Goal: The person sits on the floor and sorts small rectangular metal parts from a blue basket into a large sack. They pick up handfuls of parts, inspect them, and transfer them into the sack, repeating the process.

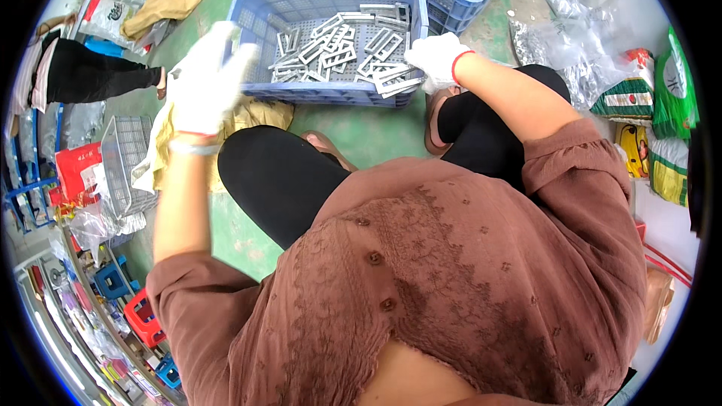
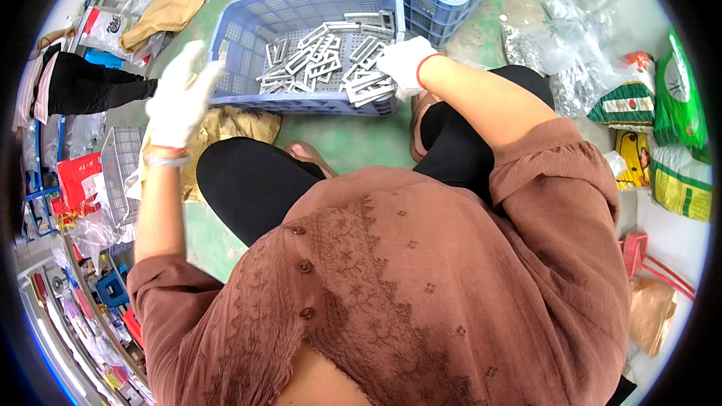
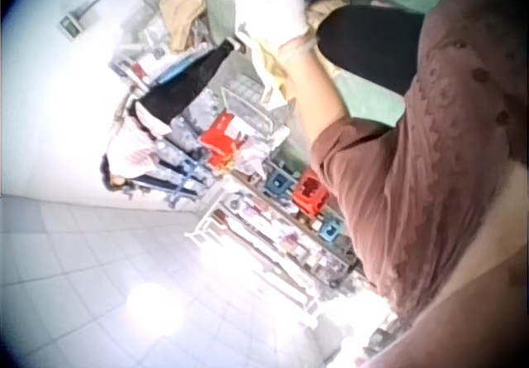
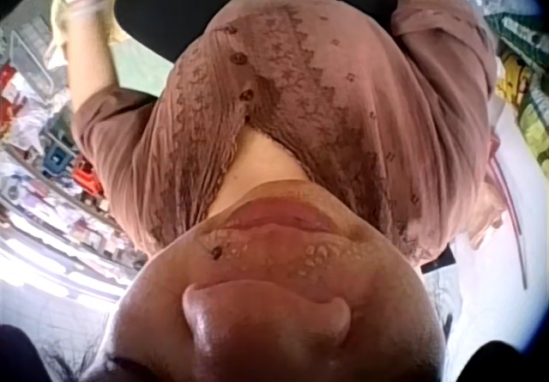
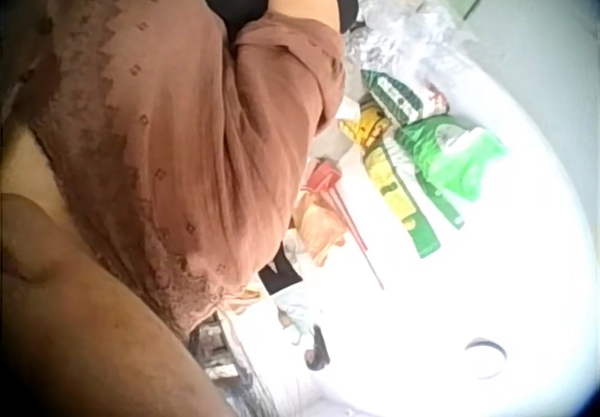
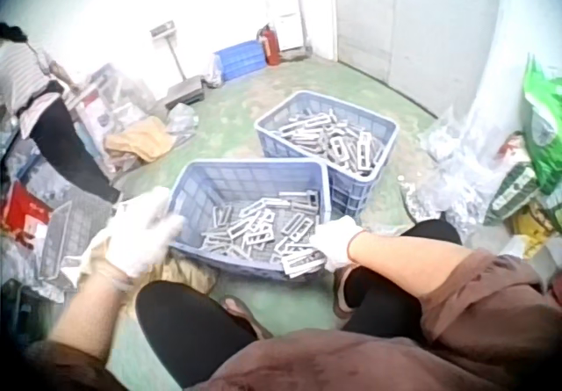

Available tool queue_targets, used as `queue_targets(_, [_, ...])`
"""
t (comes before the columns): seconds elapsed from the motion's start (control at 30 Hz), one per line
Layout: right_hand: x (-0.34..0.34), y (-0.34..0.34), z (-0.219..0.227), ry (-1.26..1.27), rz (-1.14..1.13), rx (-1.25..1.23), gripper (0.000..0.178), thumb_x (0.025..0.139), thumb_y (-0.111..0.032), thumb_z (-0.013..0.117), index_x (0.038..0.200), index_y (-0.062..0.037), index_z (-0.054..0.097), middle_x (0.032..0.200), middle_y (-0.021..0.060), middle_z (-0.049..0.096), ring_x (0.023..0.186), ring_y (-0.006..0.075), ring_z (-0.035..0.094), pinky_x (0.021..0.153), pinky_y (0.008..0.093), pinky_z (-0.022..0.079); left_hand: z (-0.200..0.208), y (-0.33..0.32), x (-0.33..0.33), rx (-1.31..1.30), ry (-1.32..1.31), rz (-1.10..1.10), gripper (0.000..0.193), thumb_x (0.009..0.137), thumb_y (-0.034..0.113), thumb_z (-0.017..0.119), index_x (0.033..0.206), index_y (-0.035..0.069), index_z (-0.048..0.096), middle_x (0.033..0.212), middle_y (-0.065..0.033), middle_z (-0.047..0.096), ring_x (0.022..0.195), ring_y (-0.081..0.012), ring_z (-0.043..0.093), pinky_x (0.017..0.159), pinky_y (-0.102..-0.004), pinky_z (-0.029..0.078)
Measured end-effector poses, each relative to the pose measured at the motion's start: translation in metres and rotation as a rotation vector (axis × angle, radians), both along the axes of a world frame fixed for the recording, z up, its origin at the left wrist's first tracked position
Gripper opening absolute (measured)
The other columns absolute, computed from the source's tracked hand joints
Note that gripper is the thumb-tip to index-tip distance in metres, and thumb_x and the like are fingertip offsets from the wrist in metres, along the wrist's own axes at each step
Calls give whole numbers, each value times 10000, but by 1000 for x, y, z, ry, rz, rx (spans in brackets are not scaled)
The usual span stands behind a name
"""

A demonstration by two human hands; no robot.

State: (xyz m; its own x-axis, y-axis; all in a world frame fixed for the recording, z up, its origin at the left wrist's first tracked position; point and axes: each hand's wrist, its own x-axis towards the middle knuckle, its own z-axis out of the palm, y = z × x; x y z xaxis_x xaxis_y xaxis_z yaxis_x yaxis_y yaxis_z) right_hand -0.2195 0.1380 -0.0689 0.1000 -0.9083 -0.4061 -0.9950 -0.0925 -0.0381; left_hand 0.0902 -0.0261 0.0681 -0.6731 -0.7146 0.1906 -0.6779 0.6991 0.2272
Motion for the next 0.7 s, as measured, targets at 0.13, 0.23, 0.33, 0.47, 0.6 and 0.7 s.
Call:
queue_targets(0.13, [5,-4,-5,26,31,-17,358,679,-298,803,975,-115,716,979,119,713,947,320,698,735,465,560,-72,51,-51,221,-121,-254,666,807,592,646,1243,91,601,1149,-186,642,1104,-370,612,950,-456,479])
queue_targets(0.23, [3,-2,-8,13,16,-41,329,686,-288,792,952,-109,720,947,127,718,922,331,700,723,470,557,-139,72,-84,278,-132,-356,686,740,533,726,1203,55,560,1138,-217,635,1054,-388,632,885,-462,514])
queue_targets(0.33, [3,1,-13,10,32,-85,311,686,-275,781,937,-102,721,931,132,719,904,340,700,714,473,554,-166,88,-107,373,-216,-305,731,759,537,723,1272,50,540,1162,-234,630,1067,-410,618,912,-455,498])
queue_targets(0.47, [2,0,-6,-16,30,-55,304,673,-251,761,930,-95,715,934,138,717,904,342,699,714,467,554,-178,84,-112,372,-215,-305,590,764,480,734,1201,107,603,1086,-179,668,1007,-372,644,864,-457,509])
queue_targets(0.6, [2,-1,-2,-24,51,-105,309,650,-231,753,927,-100,712,940,139,715,905,345,697,719,465,552,-152,89,-111,353,-136,-352,491,765,467,734,1105,118,671,996,-137,696,958,-347,662,829,-449,516])
queue_targets(0.7, [1,-2,-4,-49,55,-129,317,641,-225,751,930,-102,712,945,141,714,906,348,696,722,464,551,-143,87,-110,282,-173,-376,453,773,466,728,1036,99,688,935,-144,700,905,-351,669,797,-442,520])
